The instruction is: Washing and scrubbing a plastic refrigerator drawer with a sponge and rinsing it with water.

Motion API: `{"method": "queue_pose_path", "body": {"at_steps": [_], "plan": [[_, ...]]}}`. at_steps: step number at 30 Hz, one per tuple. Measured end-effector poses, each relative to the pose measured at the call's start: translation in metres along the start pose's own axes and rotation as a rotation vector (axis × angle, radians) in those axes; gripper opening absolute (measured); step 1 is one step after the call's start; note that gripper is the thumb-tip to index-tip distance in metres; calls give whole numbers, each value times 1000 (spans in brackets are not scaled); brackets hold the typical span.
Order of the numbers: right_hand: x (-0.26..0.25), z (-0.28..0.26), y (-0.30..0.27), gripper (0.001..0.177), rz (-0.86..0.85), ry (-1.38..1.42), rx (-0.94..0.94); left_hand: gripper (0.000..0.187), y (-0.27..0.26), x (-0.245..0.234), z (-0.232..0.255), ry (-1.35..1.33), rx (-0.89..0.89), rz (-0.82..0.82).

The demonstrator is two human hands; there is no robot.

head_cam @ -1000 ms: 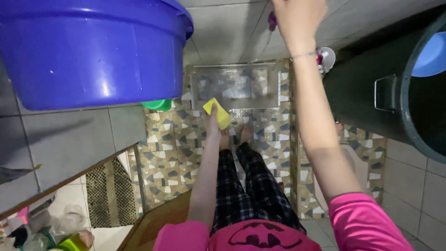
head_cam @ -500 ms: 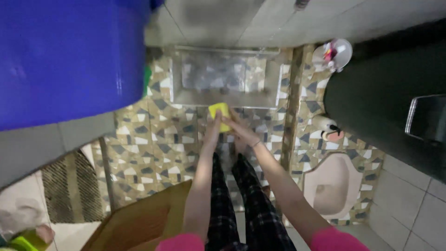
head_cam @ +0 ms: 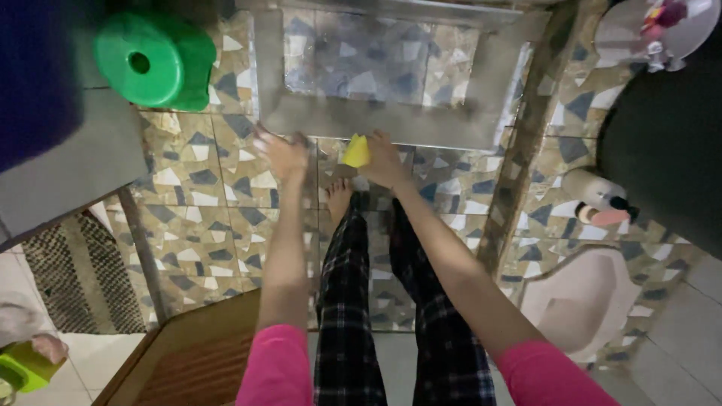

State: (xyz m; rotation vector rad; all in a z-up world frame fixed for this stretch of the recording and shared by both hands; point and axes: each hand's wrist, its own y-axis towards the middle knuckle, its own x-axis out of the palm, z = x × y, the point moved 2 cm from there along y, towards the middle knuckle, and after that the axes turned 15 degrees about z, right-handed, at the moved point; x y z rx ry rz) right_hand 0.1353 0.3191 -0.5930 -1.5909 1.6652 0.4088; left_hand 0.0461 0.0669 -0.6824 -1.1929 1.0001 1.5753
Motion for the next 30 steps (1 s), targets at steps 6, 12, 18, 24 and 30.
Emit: {"method": "queue_pose_path", "body": {"at_steps": [6,12,18,24,30], "plan": [[27,12,1,84,209,200,69,68,97,32,-34,-406,-93,-199],[8,4,-12,79,234,237,7,38,126,40,-27,-234,130,-102],[-16,8,-45,74,304,185,19,30,91,-87,29,-435,107,-196],[-42,15,-95,71,441,207,25,15,33,-140,49,-767,9,-279],[-65,2,-127,73,500,332,160,26,-1,-202,80,-988,3,-302]]}}
